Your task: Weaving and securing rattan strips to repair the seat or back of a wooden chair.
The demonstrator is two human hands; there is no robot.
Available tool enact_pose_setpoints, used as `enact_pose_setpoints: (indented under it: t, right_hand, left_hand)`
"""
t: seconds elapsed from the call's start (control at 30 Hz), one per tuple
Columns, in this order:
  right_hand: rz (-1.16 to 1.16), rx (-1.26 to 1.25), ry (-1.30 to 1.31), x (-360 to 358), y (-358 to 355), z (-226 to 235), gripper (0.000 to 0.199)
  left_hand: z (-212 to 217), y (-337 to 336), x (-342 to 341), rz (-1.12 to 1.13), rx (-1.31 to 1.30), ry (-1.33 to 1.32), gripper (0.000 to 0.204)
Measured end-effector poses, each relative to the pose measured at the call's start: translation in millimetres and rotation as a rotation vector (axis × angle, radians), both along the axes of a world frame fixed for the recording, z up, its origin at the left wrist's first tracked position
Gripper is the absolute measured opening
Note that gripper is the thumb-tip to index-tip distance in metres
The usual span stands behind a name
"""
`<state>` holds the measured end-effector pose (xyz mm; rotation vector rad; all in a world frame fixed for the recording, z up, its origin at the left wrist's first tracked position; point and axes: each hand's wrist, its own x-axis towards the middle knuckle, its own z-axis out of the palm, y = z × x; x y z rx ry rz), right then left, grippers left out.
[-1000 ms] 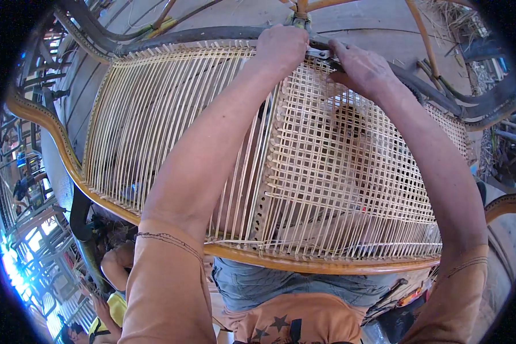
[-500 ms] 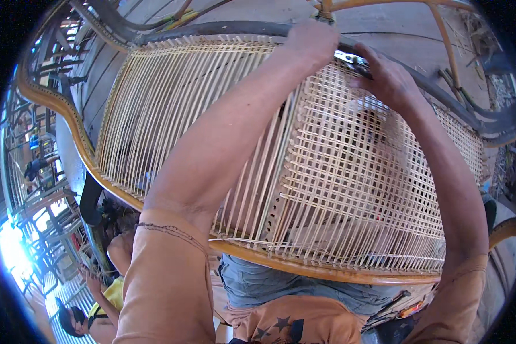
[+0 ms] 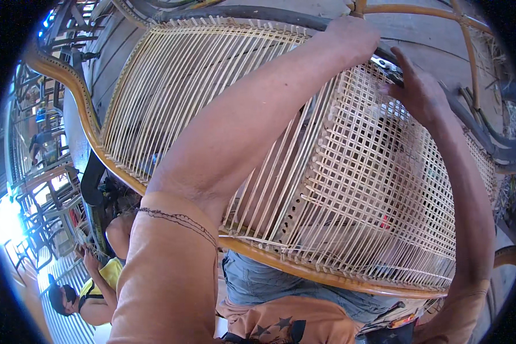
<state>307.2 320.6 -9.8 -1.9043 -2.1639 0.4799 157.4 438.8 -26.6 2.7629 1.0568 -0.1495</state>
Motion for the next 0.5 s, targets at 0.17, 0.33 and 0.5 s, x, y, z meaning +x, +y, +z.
enact_pose_setpoints:
  t: [0.17,0.33,0.5]
  right_hand:
    - [0.022,-0.072,-0.178,2.9,9.0,17.3,0.042]
    - [-0.326,-0.647,0.230,-0.8,-10.2,39.8,0.030]
    - [-0.531,-0.961,1.155,-2.9,-33.9,38.2,0.037]
  left_hand:
    - [1.7,-3.7,-3.9,0.020,-0.051,-0.105,0.023]
    - [9.3,-0.8,-9.7,0.074,-0.117,-0.036,0.025]
    - [-6.9,19.4,4.4,-0.007,-0.203,-0.020,0.027]
